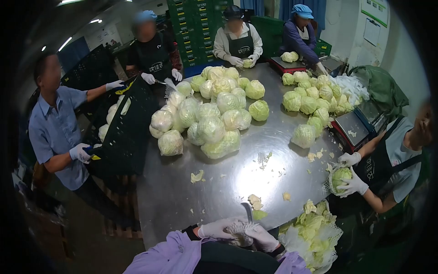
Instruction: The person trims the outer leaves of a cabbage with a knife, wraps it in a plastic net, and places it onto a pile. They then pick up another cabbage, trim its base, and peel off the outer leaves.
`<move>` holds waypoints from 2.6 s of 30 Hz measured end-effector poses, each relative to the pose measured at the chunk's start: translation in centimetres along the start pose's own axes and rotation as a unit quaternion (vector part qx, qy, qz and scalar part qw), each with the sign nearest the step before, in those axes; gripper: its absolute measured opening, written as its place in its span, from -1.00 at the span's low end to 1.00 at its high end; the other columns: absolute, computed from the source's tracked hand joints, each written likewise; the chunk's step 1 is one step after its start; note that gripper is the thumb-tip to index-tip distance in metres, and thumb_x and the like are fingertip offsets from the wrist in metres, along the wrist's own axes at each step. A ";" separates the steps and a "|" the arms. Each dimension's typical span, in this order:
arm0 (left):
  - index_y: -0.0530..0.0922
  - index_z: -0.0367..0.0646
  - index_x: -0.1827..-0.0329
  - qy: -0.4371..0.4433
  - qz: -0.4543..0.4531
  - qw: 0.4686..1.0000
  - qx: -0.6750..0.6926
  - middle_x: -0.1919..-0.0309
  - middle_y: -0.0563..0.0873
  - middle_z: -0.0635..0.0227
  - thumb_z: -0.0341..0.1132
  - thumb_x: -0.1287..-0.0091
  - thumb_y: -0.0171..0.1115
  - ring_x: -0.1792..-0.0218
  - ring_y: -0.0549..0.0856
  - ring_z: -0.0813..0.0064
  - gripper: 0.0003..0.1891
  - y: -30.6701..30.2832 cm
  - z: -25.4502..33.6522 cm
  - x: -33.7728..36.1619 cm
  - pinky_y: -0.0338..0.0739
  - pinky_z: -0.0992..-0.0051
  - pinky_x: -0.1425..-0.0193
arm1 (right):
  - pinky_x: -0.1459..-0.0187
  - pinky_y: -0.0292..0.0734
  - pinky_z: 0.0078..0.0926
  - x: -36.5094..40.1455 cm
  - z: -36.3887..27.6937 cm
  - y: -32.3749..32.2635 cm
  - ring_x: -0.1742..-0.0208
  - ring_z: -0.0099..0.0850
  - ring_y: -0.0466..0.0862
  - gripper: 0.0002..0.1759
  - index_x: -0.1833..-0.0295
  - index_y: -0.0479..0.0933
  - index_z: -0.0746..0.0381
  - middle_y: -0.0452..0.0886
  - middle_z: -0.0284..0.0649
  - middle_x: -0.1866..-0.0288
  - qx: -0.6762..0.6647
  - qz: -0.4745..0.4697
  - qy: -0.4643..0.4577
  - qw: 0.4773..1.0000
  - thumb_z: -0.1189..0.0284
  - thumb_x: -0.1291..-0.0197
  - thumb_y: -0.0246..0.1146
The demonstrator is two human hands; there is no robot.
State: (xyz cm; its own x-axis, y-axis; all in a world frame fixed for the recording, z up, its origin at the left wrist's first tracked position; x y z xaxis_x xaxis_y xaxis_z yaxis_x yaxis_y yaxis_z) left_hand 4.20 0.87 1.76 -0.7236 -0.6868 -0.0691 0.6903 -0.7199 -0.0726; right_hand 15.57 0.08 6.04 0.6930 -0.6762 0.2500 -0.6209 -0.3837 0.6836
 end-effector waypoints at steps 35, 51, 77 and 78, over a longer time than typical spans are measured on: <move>0.41 -0.31 -0.23 -0.249 0.234 0.801 0.491 -0.12 0.59 0.17 -0.19 -0.51 -0.07 -0.09 0.62 0.36 -0.60 -1.2 -3.0 4.3 0.48 0.37 -0.23 | 0.26 0.51 -0.26 -8.4 -1.0 -6.0 0.26 -0.11 0.64 -0.71 0.12 0.54 0.17 0.62 -0.12 0.33 0.614 0.129 -0.199 0.753 0.30 -0.06 0.35; 0.18 -0.28 -0.43 -0.160 0.237 0.730 0.620 -0.35 0.36 0.06 -0.13 -0.54 -0.19 -0.33 0.41 0.21 -0.48 1.3 -3.5 2.2 0.26 0.21 -0.44 | 0.34 0.36 -0.75 -3.1 3.8 -12.0 0.37 -0.73 0.45 -0.65 -0.04 0.59 0.26 0.56 -0.49 0.32 0.224 0.225 0.064 0.946 0.25 -0.28 0.27; 0.19 -0.24 -0.45 -0.114 -0.004 0.980 -0.161 -0.40 0.26 0.02 -0.16 -0.06 0.48 -0.44 0.20 0.13 -0.10 -3.8 0.8 -1.9 0.06 0.29 -0.49 | 0.36 0.44 -0.64 9.6 -11.9 -8.4 0.39 -0.63 0.53 -0.72 0.03 0.47 0.31 0.56 -0.43 0.34 0.004 0.440 -0.339 0.831 0.50 -0.12 0.18; 0.16 -0.24 -0.46 -0.098 0.012 0.986 -0.133 -0.39 0.28 0.02 -0.17 -0.07 0.49 -0.44 0.21 0.18 -0.08 -2.9 0.3 -2.0 0.09 0.32 -0.48 | 0.34 0.46 -0.61 12.8 -11.8 -10.8 0.37 -0.59 0.55 -0.71 0.01 0.48 0.31 0.59 -0.41 0.31 0.037 0.462 -0.337 0.820 0.49 -0.12 0.19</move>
State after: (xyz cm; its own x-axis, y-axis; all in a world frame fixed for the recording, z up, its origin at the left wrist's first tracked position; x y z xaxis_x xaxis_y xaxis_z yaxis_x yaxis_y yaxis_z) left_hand 3.62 4.32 2.43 -0.6752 -0.7280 0.1186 0.6633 -0.6696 -0.3340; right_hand 35.48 2.98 9.89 -0.4284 -0.8844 0.1849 -0.8052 0.4666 0.3659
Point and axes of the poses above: each hand's wrist, its own x-axis away from the middle knuckle, its own y-axis out of the palm, z = x × y, the point moved 7 cm from there along -x, towards the middle knuckle
